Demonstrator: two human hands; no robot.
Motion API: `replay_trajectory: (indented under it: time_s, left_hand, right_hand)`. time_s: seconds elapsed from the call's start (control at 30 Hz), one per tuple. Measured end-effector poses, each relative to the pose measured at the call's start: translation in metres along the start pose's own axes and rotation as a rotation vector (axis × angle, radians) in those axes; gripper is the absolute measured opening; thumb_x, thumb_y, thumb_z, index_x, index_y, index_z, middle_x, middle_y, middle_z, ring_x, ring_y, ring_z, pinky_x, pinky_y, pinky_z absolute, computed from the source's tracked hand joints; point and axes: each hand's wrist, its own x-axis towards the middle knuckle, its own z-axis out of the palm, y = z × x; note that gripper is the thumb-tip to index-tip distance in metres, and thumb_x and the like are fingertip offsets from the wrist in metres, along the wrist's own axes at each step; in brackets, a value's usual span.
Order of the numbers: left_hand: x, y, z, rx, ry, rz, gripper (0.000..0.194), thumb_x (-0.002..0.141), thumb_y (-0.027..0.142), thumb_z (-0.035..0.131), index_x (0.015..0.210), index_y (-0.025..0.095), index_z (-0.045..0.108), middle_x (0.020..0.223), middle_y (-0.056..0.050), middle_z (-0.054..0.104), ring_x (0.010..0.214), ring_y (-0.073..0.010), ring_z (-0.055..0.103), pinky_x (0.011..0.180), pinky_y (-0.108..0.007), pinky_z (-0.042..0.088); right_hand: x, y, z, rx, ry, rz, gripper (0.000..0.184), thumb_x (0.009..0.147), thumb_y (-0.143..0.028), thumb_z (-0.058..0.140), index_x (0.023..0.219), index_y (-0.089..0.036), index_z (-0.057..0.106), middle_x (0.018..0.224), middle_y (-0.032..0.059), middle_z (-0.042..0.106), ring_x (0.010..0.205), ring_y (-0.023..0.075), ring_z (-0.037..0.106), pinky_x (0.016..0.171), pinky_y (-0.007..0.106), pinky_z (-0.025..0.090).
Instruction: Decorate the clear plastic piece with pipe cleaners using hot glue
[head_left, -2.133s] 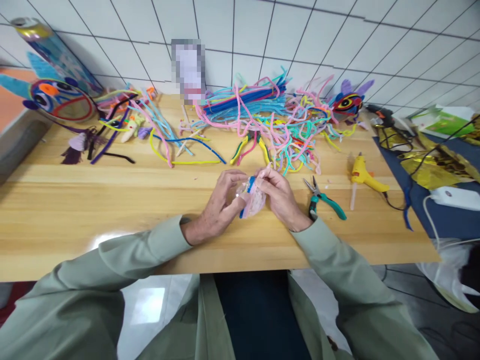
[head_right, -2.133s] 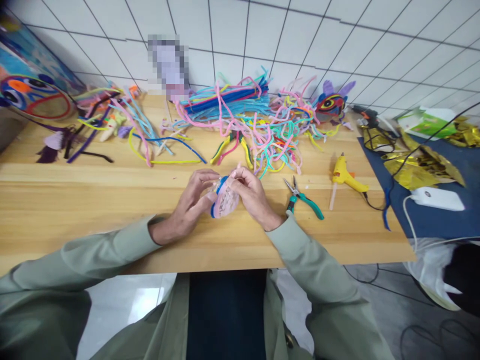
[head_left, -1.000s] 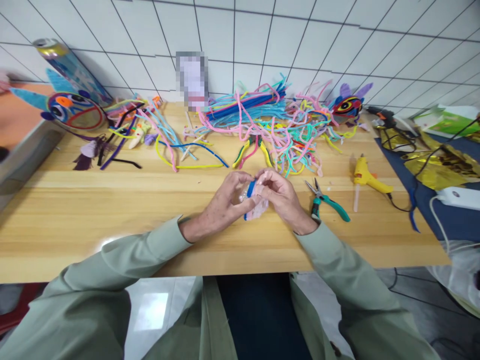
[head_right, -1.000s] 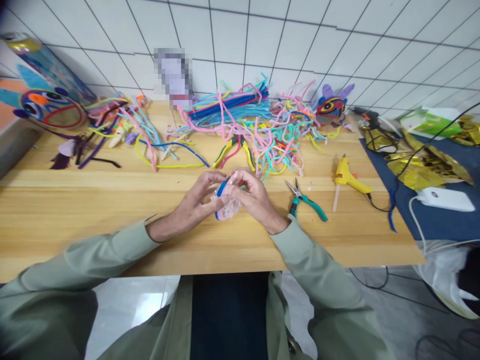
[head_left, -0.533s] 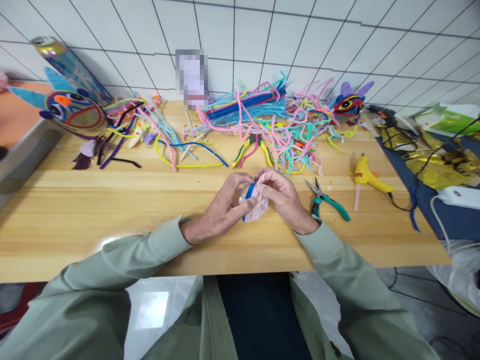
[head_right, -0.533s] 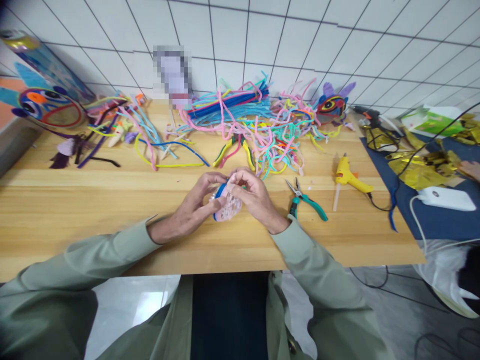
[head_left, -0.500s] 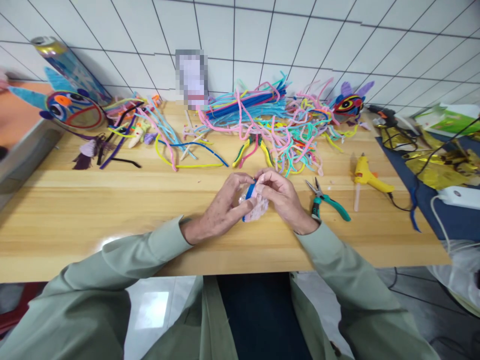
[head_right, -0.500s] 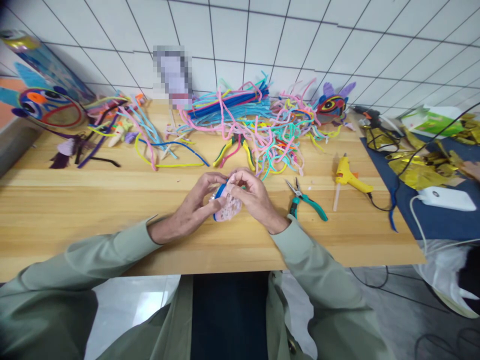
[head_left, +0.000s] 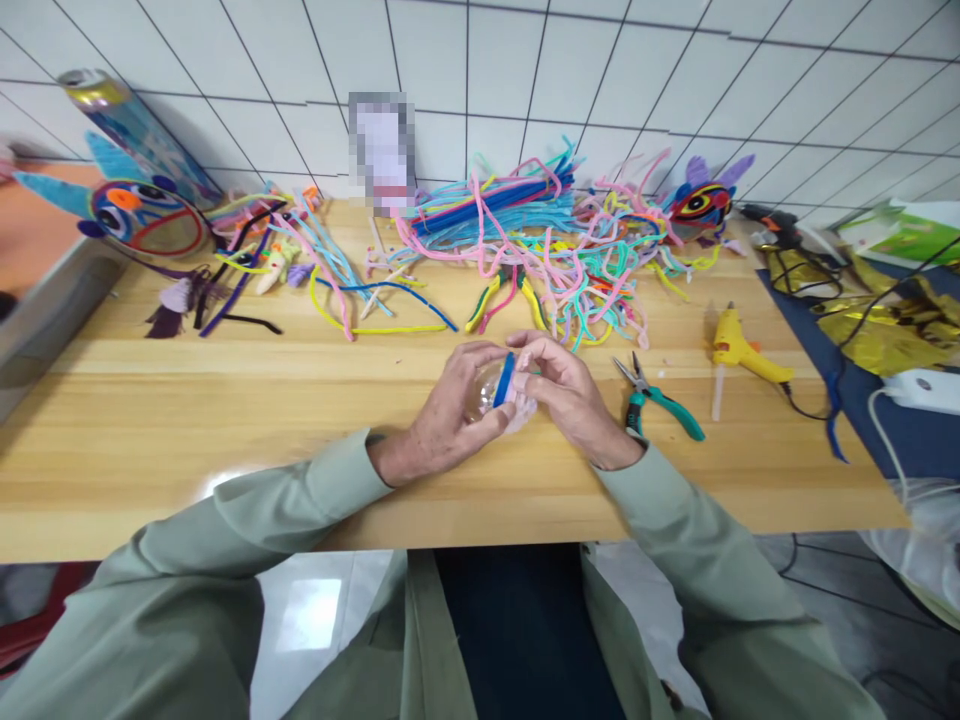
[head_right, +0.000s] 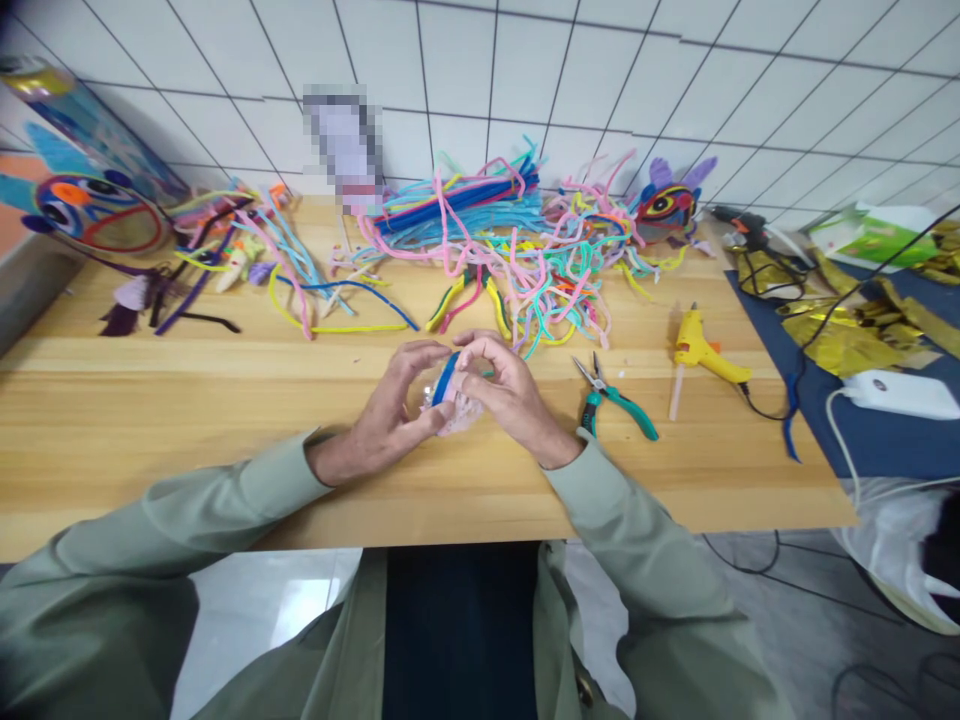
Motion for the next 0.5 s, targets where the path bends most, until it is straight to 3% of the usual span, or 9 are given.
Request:
replay_trajectory:
  time_s: [0.2,0.4,0.5]
  left_hand:
    - [0.002,0.0,0.0,-0.026,0.006,-0.028,0.043,0.104,0.035,0.068,0.144,0.028,0.056,0.149,-0.013,0.057,0.147,-0.0299,0.053,0.126,-0.057,0.045]
    - [0.002,0.008,0.003,-0.21,0.016,-0.316,0.046,0.104,0.045,0.071,0.144,0.027,0.055,0.152,-0.013,0.06,0.141,-0.0278,0.061,0.119,-0.05,0.053]
    - [0.004,0.011,0.002,-0.258,0.006,-0.38,0.044,0.103,0.045,0.071,0.139,0.026,0.056,0.148,-0.012,0.062,0.136,-0.0273,0.064,0.116,-0.049,0.055]
  right_hand:
    - [0.001,0.001,0.001,0.094,-0.019,0.046,0.015,0.08,-0.028,0.083,0.084,-0.026,0.069,0.119,0.0047,0.069,0.122,0.0257,0.063,0.097,0.036,0.051]
    - [0.0,0.0,0.001,0.097,-0.031,0.07,0.016,0.082,-0.031,0.082,0.084,-0.025,0.067,0.116,0.0038,0.069,0.107,0.0223,0.063,0.089,0.034,0.051]
    - [0.0,0.001,-0.001,0.102,-0.039,0.067,0.012,0.084,-0.03,0.08,0.085,-0.025,0.069,0.118,0.0035,0.069,0.104,0.0212,0.063,0.087,0.033,0.05]
